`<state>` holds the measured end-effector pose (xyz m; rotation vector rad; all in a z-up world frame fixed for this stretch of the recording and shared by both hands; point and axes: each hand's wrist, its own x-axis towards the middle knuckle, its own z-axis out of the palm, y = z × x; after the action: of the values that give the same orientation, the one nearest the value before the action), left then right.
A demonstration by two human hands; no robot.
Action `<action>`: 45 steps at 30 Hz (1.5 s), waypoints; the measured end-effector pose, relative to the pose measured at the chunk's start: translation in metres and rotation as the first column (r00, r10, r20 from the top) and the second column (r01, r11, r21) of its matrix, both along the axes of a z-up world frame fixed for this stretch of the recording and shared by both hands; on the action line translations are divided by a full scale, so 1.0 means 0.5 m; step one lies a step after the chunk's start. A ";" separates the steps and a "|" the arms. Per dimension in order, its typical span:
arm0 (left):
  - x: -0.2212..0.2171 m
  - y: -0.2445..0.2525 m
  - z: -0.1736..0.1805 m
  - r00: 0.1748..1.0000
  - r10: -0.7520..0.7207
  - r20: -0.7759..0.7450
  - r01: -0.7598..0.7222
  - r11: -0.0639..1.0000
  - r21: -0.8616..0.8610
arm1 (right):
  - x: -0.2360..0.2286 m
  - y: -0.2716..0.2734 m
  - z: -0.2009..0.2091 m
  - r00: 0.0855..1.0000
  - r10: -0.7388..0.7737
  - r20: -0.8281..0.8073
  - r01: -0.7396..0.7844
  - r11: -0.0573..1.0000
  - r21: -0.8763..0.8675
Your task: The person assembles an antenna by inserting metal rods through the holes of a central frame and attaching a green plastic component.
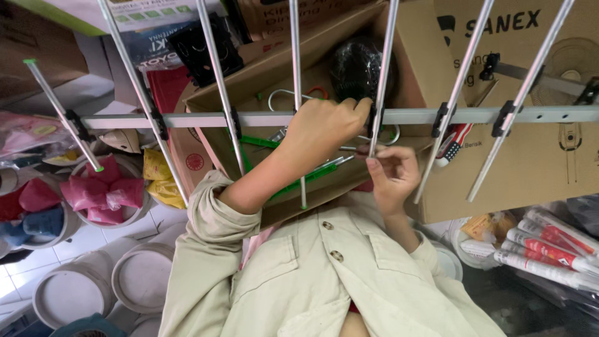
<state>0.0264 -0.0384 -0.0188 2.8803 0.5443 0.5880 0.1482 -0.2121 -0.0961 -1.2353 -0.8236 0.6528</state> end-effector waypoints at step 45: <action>0.001 0.034 -0.016 0.997 0.083 -0.007 -0.083 0.996 -0.031 | 0.010 -0.043 0.088 0.568 0.418 0.709 -0.147 0.899 -0.413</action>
<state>0.0269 -0.0215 -0.0266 2.8426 0.6706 0.5787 0.1534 -0.2335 -0.0520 -1.7357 -1.7590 0.4835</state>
